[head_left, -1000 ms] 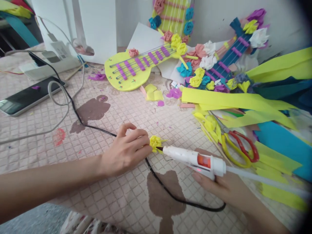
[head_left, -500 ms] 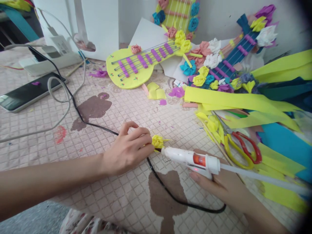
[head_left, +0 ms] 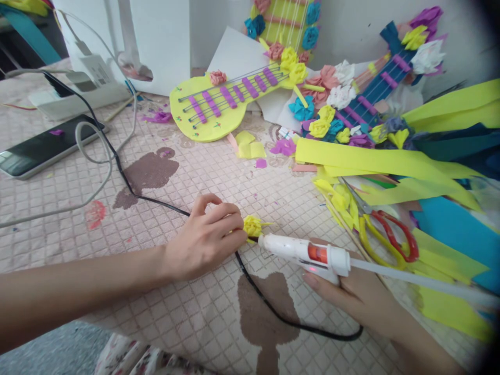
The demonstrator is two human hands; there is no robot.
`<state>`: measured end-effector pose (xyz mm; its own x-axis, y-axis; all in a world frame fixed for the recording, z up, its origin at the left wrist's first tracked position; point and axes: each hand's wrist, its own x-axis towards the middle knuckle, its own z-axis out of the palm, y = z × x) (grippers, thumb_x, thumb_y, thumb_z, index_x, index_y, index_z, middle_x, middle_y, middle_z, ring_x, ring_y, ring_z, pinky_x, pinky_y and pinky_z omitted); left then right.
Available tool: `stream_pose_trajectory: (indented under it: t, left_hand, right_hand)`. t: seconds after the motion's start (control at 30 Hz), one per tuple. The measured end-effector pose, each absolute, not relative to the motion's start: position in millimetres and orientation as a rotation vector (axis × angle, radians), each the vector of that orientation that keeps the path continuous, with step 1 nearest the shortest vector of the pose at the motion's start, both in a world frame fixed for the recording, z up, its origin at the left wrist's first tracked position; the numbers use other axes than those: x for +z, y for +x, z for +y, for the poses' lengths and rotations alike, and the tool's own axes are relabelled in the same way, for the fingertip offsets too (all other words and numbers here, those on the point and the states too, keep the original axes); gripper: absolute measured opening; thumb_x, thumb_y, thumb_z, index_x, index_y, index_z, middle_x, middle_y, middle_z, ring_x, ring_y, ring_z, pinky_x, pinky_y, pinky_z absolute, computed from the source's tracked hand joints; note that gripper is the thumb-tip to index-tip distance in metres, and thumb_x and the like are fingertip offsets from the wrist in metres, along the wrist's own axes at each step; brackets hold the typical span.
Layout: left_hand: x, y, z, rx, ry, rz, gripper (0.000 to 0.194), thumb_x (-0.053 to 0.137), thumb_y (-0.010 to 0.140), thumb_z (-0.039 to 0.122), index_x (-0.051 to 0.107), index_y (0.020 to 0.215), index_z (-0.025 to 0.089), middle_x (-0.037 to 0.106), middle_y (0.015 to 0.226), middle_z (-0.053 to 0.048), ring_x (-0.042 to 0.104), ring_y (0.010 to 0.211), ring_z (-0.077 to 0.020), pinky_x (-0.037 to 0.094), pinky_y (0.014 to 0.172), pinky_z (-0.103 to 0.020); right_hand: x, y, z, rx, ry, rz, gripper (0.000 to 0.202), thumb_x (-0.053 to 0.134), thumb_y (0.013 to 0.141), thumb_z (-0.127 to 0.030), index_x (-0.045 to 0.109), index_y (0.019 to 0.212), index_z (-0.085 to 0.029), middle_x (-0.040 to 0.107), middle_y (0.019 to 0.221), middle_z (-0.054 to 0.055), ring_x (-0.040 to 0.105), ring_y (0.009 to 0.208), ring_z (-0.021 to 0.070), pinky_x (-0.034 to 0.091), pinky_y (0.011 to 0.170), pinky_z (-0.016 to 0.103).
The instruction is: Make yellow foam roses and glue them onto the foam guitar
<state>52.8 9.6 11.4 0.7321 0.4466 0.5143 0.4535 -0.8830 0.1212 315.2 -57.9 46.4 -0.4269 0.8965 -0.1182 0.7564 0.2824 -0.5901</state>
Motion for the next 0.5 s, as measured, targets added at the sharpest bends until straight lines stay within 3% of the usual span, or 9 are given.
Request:
stream_pose_trajectory:
  t: [0.5]
  left_hand:
    - [12.4, 55.2, 9.6, -0.901, -2.974, -0.872, 0.011, 0.054, 0.088, 0.022, 0.059, 0.080, 0.020, 0.063, 0.081, 0.000, 0.054, 0.089, -0.0181, 0.032, 0.084, -0.039]
  right_hand:
    - [48.9, 316.6, -60.0, 0.759, -1.499, -2.346, 0.017, 0.047, 0.087, -0.034, 0.050, 0.075, -0.023, 0.058, 0.068, -0.001, 0.055, 0.060, 0.0137, 0.047, 0.052, 0.025]
